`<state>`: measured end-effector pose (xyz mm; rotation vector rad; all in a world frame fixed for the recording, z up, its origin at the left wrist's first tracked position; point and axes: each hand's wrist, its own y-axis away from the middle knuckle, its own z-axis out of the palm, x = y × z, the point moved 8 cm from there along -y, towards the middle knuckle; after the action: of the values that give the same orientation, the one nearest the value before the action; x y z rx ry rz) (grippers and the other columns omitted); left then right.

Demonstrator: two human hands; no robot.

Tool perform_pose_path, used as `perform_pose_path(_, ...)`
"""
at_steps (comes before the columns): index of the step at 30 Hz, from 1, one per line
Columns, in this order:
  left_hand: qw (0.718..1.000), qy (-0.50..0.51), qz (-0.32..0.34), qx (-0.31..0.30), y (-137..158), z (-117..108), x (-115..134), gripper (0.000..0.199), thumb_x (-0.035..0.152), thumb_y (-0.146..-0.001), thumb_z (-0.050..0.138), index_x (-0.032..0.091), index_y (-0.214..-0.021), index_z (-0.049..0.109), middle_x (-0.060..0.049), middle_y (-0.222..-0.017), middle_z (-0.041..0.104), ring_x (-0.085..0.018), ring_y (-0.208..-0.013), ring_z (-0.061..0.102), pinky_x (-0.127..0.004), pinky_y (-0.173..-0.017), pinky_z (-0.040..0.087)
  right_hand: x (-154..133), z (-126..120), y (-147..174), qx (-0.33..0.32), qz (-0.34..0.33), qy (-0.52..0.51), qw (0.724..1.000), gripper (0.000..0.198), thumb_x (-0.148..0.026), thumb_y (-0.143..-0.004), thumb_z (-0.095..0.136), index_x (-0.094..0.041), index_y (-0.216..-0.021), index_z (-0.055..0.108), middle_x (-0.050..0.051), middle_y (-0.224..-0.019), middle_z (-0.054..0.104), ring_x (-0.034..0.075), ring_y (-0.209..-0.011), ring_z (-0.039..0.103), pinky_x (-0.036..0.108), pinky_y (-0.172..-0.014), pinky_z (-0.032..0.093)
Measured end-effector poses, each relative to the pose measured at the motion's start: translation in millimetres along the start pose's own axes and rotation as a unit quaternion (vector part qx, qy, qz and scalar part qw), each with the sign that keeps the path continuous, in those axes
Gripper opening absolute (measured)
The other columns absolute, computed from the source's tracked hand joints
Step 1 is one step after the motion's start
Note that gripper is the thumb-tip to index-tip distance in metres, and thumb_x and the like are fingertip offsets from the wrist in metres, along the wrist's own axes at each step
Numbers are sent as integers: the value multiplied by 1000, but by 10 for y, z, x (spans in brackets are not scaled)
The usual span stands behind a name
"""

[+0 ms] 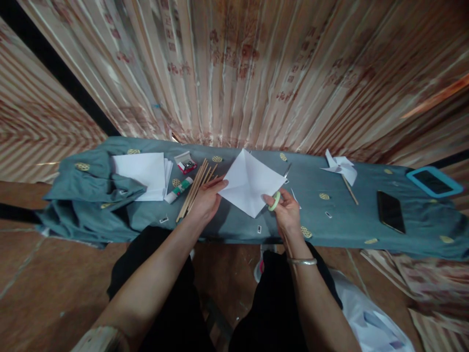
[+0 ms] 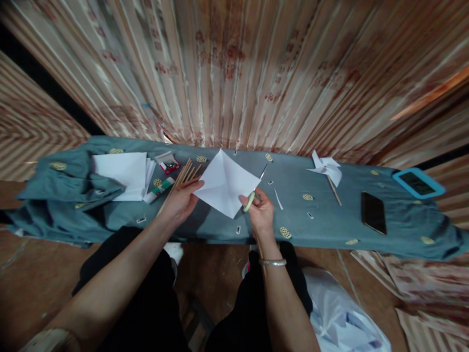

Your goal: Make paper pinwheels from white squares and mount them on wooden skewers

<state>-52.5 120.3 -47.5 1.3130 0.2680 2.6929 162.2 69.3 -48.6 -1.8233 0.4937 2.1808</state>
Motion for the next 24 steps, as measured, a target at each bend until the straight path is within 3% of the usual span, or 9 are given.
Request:
perform_pose_path(8,998,-33,-22,-40,193,188,-230,41,31,-52,87,15,-86,70,-9,-94,76,-28,-98,69,-43,-93,53,52,73,-87,20,-18,-41,999,34,-37,-54,84,-21,-71,60,-6,-65,66,12,-59,58,29,-65,48)
perform_pose_path(10,995,-82,-44,-28,223,173,-364,44,26,-49,88,14,-87,70,-9,-92,76,-28,-92,69,-43,-90,53,56,116,-93,12,-14,-53,998,33,-36,-55,84,-21,-71,60,-6,-65,66,12,-59,58,29,-65,48)
perform_pose_path(15,991,-135,13,15,152,55,-317,38,23,-52,82,14,-87,71,-7,-89,74,-24,-83,68,-40,-83,54,102,194,-44,-40,11,-42,998,39,-43,-58,84,-21,-86,67,-4,-68,68,12,-57,57,27,-60,46)
perform_pose_path(19,989,-119,69,45,66,-73,-64,41,24,-53,83,13,-90,69,-7,-91,74,-24,-84,68,-39,-83,53,168,233,177,-135,29,40,990,43,-53,-72,74,-22,-102,69,0,-77,72,14,-63,59,25,-58,45)
perform_pose_path(24,987,-101,110,63,15,-143,141,53,24,-54,82,14,-104,67,-8,-99,74,-23,-88,68,-37,-85,53,328,423,665,-291,79,95,949,44,-55,-75,72,-22,-105,70,3,-85,75,14,-69,62,24,-60,48)
